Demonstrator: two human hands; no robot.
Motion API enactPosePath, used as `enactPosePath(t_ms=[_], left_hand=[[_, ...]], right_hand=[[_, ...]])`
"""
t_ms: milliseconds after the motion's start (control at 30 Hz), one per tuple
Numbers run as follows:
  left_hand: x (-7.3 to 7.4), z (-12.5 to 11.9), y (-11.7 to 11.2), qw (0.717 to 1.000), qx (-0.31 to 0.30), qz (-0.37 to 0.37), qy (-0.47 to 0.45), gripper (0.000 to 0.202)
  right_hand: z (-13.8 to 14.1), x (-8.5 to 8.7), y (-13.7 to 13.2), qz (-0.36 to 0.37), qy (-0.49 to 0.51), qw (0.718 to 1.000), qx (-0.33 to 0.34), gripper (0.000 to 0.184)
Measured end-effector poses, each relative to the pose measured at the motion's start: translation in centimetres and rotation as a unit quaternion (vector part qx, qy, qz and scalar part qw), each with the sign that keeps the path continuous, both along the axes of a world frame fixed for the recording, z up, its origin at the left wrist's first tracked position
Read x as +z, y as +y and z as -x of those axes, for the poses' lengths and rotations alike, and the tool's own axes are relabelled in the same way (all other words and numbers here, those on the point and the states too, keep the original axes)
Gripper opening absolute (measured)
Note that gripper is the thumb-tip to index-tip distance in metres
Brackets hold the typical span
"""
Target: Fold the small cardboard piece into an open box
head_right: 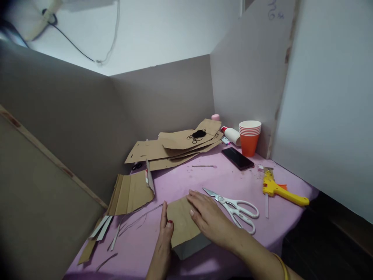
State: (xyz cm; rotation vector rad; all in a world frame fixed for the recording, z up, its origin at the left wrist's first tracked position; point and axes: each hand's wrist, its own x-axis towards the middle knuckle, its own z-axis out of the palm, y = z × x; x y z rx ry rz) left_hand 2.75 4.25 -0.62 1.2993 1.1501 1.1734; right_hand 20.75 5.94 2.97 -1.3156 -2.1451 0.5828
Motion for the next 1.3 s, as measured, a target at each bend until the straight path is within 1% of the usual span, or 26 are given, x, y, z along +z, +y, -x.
enactPosePath(t_ms=[133, 267, 333, 400, 533, 600, 667, 767, 900, 1067, 1167, 1300], left_hand=[[0.3, -0.3, -0.1, 1.0, 0.018, 0.008, -0.001, 0.076], [1.0, -0.5, -0.3, 0.999, 0.034, 0.0, 0.01, 0.077], [1.1, -0.5, -0.4, 0.999, 0.036, 0.0, 0.022, 0.077], [0.9, -0.5, -0.3, 0.999, 0.041, 0.004, 0.028, 0.077], [0.2, -0.8, -0.1, 0.997, 0.07, -0.012, 0.007, 0.08], [0.0, -0.9, 0.0, 0.997, 0.075, -0.016, 0.004, 0.081], [0.2, -0.8, -0.1, 0.998, 0.069, -0.014, 0.009, 0.081], [0.6, -0.5, -0.2, 0.999, 0.043, -0.001, 0.019, 0.082], [0.8, -0.3, -0.2, 0.999, 0.021, 0.004, 0.029, 0.079], [0.7, -0.5, -0.2, 0.999, 0.031, -0.013, 0.021, 0.076], [0.8, -0.5, -0.3, 0.999, 0.016, -0.006, 0.033, 0.075], [0.5, -0.3, -0.3, 0.999, 0.025, -0.006, 0.03, 0.077]], right_hand=[[0.0, -0.1, 0.1, 0.003, 0.01, 1.0, 0.0, 0.053], [-0.2, -0.1, 0.0, 0.006, 0.057, 0.998, -0.009, 0.056], [-0.3, -0.2, -0.1, 0.012, 0.079, 0.997, -0.016, 0.057], [-0.4, -0.4, -0.1, 0.018, 0.084, 0.996, -0.017, 0.057], [-0.4, -0.9, 0.0, 0.018, 0.072, 0.997, -0.009, 0.054], [-0.4, -1.0, 0.0, 0.015, 0.068, 0.998, -0.012, 0.052], [-0.3, -1.0, 0.0, 0.017, 0.066, 0.998, -0.014, 0.052], [-0.3, -1.2, 0.0, 0.016, 0.066, 0.998, -0.015, 0.052], [-0.3, -1.3, 0.0, 0.011, 0.074, 0.997, -0.012, 0.053], [-0.3, -1.1, -0.2, 0.018, 0.104, 0.994, -0.027, 0.053], [-0.2, -1.0, -0.3, 0.02, 0.094, 0.995, -0.023, 0.053], [-0.2, -1.2, -0.2, 0.02, 0.084, 0.996, -0.022, 0.051]])
